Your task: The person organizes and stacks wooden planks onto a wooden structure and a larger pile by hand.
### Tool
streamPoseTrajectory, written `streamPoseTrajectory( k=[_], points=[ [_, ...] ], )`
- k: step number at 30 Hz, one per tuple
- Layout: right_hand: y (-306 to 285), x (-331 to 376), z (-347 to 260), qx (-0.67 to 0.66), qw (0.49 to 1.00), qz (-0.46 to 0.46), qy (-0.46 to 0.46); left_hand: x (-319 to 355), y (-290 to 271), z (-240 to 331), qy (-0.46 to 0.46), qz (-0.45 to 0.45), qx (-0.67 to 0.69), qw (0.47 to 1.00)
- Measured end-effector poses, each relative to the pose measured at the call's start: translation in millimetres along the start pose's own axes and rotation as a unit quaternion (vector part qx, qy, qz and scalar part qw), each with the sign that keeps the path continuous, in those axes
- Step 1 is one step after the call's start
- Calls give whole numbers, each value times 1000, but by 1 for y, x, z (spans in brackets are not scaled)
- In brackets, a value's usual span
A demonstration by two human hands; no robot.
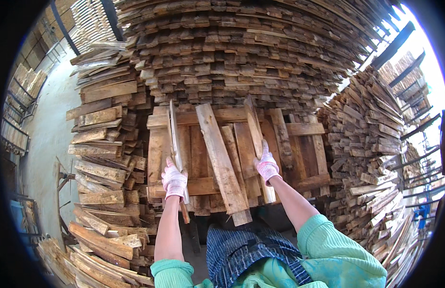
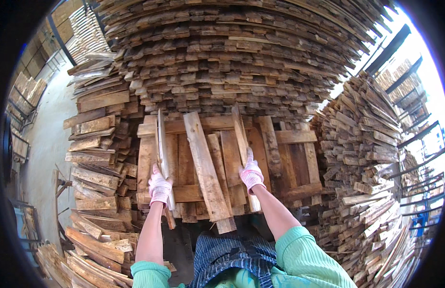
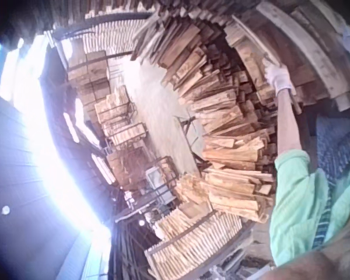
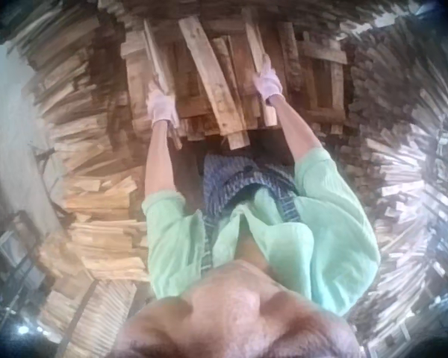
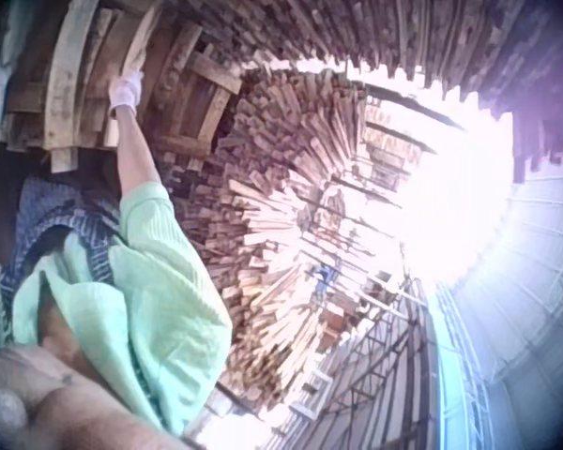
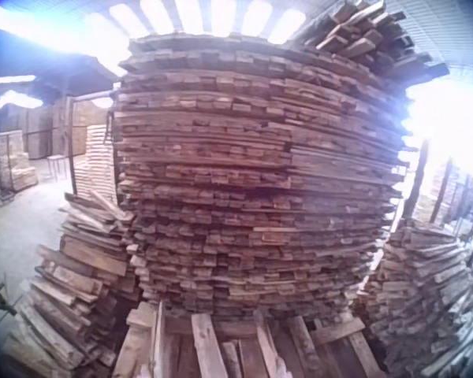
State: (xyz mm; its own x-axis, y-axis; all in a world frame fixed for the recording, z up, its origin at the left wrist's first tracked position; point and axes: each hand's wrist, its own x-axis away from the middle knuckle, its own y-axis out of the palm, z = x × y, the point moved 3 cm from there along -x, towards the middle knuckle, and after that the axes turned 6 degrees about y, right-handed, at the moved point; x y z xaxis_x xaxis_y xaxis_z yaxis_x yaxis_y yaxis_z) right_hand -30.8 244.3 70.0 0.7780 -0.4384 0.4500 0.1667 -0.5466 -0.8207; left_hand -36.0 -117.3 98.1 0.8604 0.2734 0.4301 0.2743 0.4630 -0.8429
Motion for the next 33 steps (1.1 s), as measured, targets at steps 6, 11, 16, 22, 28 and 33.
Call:
streamPoseTrajectory(
  k=[6,11,16,22,28,33],
  points=[
    [-28,-3,98,-157,986,10,-62,50,29,100,211,116,-36,970],
    [-47,32,173,-233,967,50,-87,70,96,150,152,0,-45,987],
    [-123,-12,235,-208,968,110,-91,56,95,146,95,-28,50,994],
    [-99,-98,292,74,996,-34,40,60,87,114,111,64,156,979],
    [-37,-58,288,74,995,60,2,121,70,99,232,140,145,952],
    [-76,-60,227,241,969,45,-29,158,123,135,103,29,-110,988]
  ],
)
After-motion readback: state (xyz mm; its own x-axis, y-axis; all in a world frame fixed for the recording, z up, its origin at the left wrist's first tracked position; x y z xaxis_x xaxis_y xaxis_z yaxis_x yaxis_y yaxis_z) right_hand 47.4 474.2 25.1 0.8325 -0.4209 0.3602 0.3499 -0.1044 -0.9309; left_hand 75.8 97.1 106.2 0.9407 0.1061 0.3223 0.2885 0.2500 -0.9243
